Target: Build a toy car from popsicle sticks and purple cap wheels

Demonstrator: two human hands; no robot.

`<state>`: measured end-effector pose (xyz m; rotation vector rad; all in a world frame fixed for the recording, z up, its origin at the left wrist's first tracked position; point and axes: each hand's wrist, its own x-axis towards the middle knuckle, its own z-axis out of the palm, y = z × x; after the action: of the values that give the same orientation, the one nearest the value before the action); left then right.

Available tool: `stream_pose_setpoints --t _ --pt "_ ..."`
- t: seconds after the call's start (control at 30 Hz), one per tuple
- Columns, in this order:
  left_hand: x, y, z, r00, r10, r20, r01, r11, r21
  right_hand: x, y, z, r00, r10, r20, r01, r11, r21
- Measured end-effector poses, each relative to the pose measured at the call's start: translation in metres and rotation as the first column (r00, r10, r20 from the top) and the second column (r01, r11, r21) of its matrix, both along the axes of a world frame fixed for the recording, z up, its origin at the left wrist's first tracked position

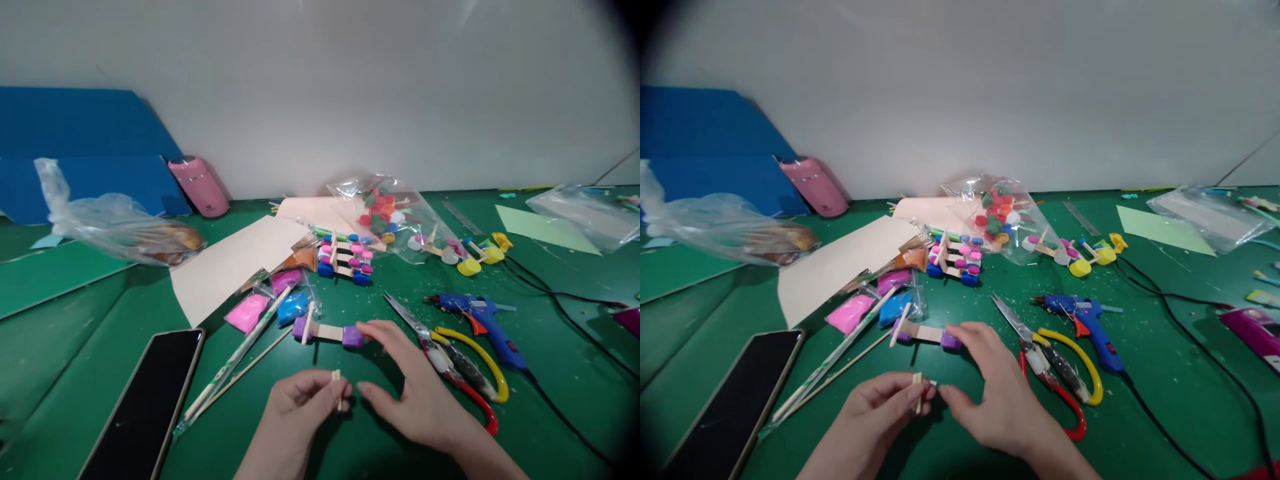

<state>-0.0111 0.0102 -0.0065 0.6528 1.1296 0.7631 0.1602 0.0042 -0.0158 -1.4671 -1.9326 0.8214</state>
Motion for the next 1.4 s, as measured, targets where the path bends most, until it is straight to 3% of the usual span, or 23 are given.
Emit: stream_pose_setpoints --t 0.1,0.23,0.4,0.67,0.8,0.9,1.0,1.1,1.4 --pt "-0.011 -0.001 0.001 0.994 0.003 -0.109 0.004 0.998 0.067 0.002 0.006 -0.002 0.994 -0.064 0.09 0.061 0.998 0.033" --pt "-0.019 0.003 0.001 0.988 0.007 -0.157 0.008 0.996 0.094 -0.007 0.017 -0.009 0.98 -0.056 0.191 0.043 0.997 0.07" --pt "-0.015 0.01 -0.002 0.995 0.05 -0.085 -0.044 0.996 0.075 -0.016 0.028 -0.019 0.975 -0.045 0.218 0.027 0.996 0.084" --pt "-0.009 0.012 -0.003 1.0 0.019 -0.017 -0.018 1.0 0.018 -0.012 0.028 -0.026 0.98 0.0 0.2 -0.01 0.999 0.047" --pt "-0.006 0.01 -0.004 1.0 0.006 0.009 -0.006 1.0 -0.03 -0.01 0.024 -0.02 0.987 0.027 0.156 -0.028 1.0 0.008" --pt "-0.002 0.01 -0.007 0.999 -0.028 0.014 0.029 0.998 -0.054 -0.009 0.019 -0.011 0.998 -0.033 0.046 0.033 0.999 0.01" --pt "0.001 0.011 -0.008 0.994 -0.104 -0.025 0.103 0.995 -0.014 -0.011 0.012 0.0 0.992 -0.058 -0.108 0.054 0.998 -0.038" --pt "0.004 0.012 -0.005 0.984 -0.164 -0.064 0.167 0.985 0.044 -0.014 0.006 0.007 0.98 0.002 -0.199 -0.017 0.997 -0.074" --pt "0.005 0.009 0.001 0.952 -0.294 -0.081 0.3 0.951 0.072 -0.017 0.0 0.004 0.97 -0.023 -0.241 -0.002 0.995 -0.105"
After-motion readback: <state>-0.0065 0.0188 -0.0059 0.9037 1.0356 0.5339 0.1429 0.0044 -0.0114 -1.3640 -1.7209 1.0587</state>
